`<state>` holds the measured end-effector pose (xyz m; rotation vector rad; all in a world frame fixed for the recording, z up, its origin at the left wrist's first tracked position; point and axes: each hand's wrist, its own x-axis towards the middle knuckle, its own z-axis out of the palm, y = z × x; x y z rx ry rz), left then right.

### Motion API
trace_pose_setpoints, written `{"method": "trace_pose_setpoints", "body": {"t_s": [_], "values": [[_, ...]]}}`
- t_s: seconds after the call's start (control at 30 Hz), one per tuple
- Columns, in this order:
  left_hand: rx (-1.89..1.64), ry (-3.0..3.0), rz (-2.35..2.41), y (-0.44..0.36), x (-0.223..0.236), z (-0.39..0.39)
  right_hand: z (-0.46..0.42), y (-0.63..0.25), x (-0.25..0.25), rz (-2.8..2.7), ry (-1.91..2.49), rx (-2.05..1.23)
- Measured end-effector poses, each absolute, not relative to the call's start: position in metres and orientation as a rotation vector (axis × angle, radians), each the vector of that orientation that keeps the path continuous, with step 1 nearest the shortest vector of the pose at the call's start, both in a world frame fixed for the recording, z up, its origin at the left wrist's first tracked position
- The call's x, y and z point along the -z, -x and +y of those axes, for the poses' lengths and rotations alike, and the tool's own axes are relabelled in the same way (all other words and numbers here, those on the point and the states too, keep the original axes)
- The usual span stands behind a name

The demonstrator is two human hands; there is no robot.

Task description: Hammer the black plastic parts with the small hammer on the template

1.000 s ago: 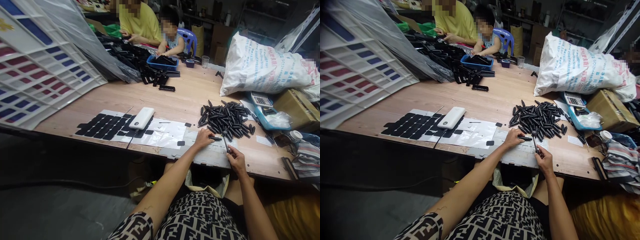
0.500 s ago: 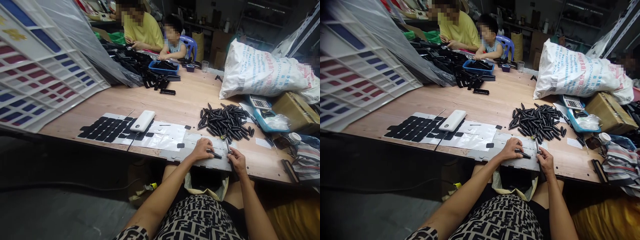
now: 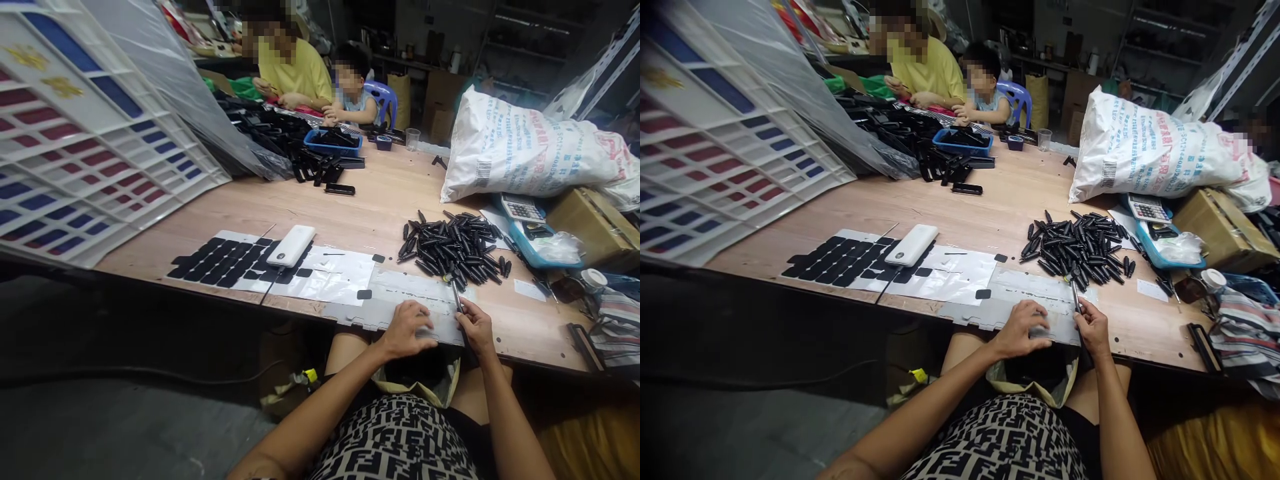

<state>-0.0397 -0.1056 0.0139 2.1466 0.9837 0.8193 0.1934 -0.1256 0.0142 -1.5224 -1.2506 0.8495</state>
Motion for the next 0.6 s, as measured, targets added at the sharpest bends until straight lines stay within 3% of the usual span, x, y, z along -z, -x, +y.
{"method": "trace_pose_setpoints", "body": {"t_s": [0.17,0.3,0.6], "values": [[-0.999,-1.933,1.476,0.039,-0.022,-0.024,-0.124,-0.194,-0.013,-1.23,1.518,-0.867],[-0.94,-1.945,1.745,0.04,-0.018,0.025,-0.124,-0.195,-0.012,-1.21,1.506,-0.884],[-0.867,-2.035,1.848,0.04,-0.004,0.022,-0.124,-0.195,-0.014,-1.203,1.499,-0.874]]}}
